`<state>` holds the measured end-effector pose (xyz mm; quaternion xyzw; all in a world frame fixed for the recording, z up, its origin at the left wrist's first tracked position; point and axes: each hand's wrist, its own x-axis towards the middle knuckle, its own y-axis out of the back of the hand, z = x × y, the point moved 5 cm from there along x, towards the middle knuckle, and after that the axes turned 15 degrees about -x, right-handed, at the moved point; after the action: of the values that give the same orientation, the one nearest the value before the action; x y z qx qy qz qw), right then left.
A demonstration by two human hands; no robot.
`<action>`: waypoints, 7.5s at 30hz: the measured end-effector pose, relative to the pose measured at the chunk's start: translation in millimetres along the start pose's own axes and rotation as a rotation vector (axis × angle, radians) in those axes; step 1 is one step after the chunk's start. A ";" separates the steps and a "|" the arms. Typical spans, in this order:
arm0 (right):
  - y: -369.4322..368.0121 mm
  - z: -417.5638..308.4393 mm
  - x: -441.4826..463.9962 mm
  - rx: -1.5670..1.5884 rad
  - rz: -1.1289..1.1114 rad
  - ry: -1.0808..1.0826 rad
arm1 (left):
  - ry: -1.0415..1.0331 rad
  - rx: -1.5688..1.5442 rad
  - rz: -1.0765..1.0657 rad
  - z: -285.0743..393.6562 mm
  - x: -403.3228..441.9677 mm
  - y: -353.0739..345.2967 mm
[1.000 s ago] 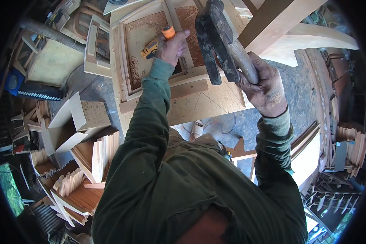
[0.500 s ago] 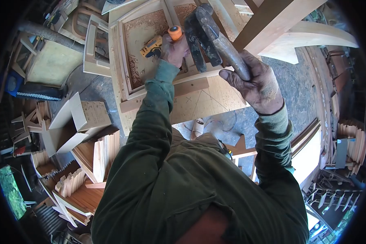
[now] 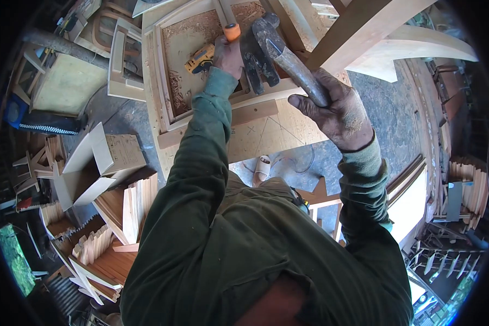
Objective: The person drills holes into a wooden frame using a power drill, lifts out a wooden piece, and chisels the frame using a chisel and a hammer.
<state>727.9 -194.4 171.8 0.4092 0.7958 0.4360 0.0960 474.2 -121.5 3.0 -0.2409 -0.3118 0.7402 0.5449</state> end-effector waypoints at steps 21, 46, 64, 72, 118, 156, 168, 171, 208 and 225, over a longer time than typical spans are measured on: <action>34.8 -51.2 30.1 -0.113 0.314 0.167 | -0.230 0.331 -0.100 16.8 -59.5 -64.9; -12.9 -20.4 24.0 -0.398 0.082 0.057 | -0.083 -0.085 -0.221 -13.8 -40.7 -29.3; 4.7 -12.9 18.7 -0.263 0.106 -0.046 | 0.016 0.127 -0.023 -1.6 -22.0 -21.4; 5.9 -16.1 15.6 -0.258 0.104 -0.051 | -0.016 0.182 -0.009 1.3 -30.0 -33.8; -41.9 -87.9 -36.8 -0.316 0.360 -0.478 | 0.105 -0.110 -0.338 53.8 -52.9 -31.4; 16.4 -143.2 23.0 -0.363 0.545 0.037 | 0.017 0.053 -0.288 0.7 -59.5 -29.6; -45.2 -63.8 13.9 -0.848 0.041 -0.174 | -0.608 0.551 -0.447 19.2 -70.5 -42.7; -63.7 -67.0 3.9 -0.499 0.105 -0.171 | -0.383 0.493 -0.322 15.0 -60.7 -43.2; -169.8 33.9 -164.3 -0.069 -0.305 -0.701 | -0.207 0.602 -0.565 46.8 -96.8 -51.1; -172.2 71.8 -173.6 0.043 -0.381 -0.667 | -0.188 0.572 -0.490 29.4 -88.1 -48.0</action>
<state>779.0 -326.8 -39.8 0.3753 0.7917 0.2365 0.4202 510.8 -201.6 59.5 0.0713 -0.1896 0.6638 0.7199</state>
